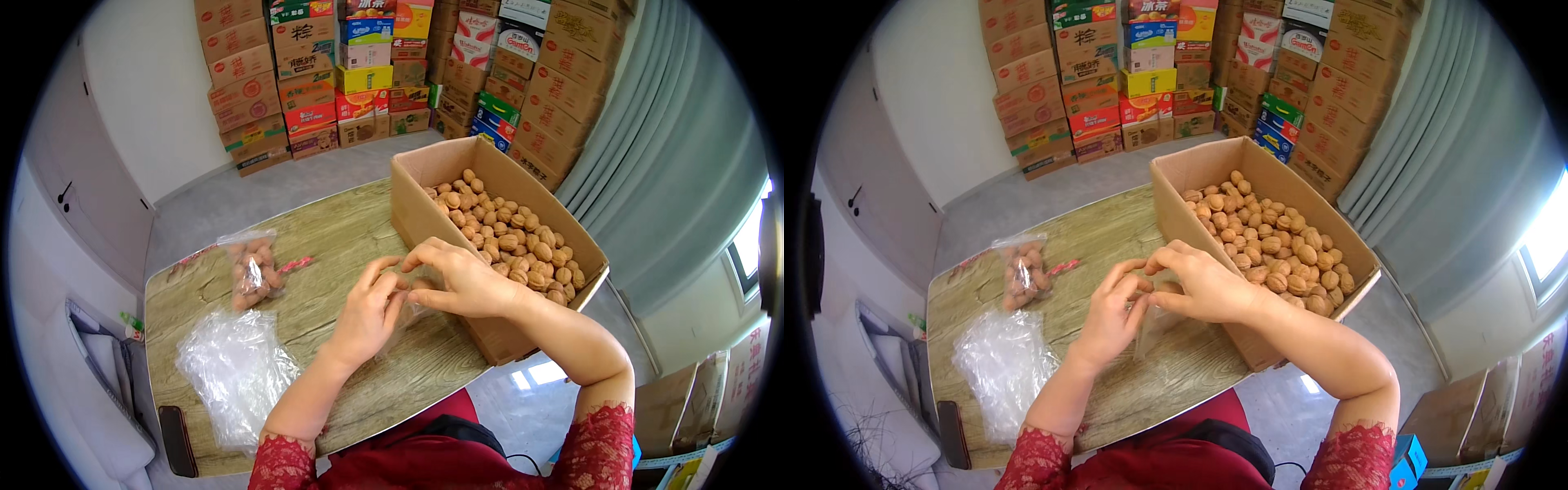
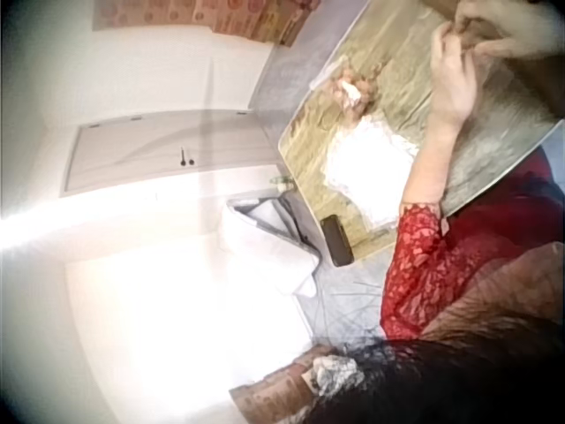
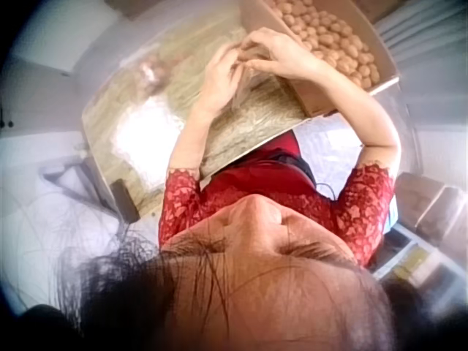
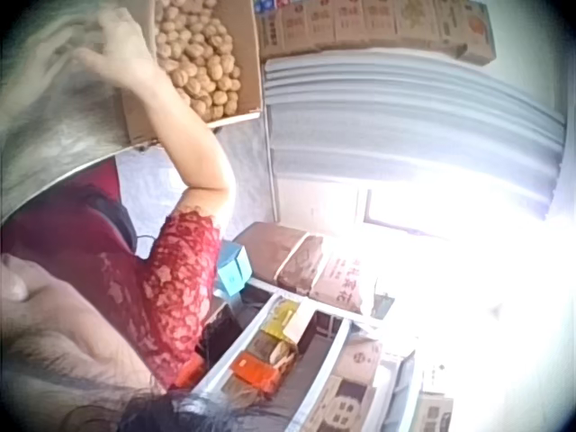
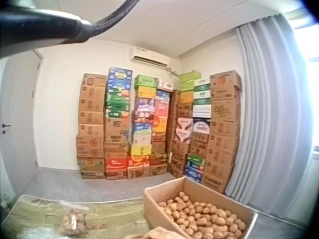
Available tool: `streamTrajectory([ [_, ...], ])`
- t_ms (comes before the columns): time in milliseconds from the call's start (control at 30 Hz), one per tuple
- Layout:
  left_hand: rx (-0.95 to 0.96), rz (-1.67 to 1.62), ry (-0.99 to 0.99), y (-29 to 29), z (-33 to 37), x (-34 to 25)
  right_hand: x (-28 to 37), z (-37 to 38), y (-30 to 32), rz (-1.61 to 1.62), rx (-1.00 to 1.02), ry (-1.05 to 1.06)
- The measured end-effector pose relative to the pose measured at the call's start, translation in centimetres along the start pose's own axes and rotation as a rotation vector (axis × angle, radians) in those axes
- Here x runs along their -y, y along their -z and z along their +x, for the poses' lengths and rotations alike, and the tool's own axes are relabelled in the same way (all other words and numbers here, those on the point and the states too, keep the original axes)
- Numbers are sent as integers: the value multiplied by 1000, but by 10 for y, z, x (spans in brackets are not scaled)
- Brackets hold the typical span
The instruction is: The person places walnuts from a cardboard box into plastic bags by hand and seals the bags.
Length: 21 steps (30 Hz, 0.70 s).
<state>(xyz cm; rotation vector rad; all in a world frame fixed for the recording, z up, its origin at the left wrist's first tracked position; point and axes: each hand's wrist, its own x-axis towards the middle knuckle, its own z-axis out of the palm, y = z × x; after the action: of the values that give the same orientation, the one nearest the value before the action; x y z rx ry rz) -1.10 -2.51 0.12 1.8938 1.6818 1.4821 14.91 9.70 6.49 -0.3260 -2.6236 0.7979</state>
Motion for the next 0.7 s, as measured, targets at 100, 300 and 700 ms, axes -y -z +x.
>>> streamTrajectory([
  [100,13,-21,62,2,-2,-2,-5,1,23,-94,-73,79],
  [300,59,7,-88,4,-2,6,-72,-33,79,-381,180,-293],
  [700,114,-31,130,8,-2,5,-98,-42,46,-369,426,-392],
])
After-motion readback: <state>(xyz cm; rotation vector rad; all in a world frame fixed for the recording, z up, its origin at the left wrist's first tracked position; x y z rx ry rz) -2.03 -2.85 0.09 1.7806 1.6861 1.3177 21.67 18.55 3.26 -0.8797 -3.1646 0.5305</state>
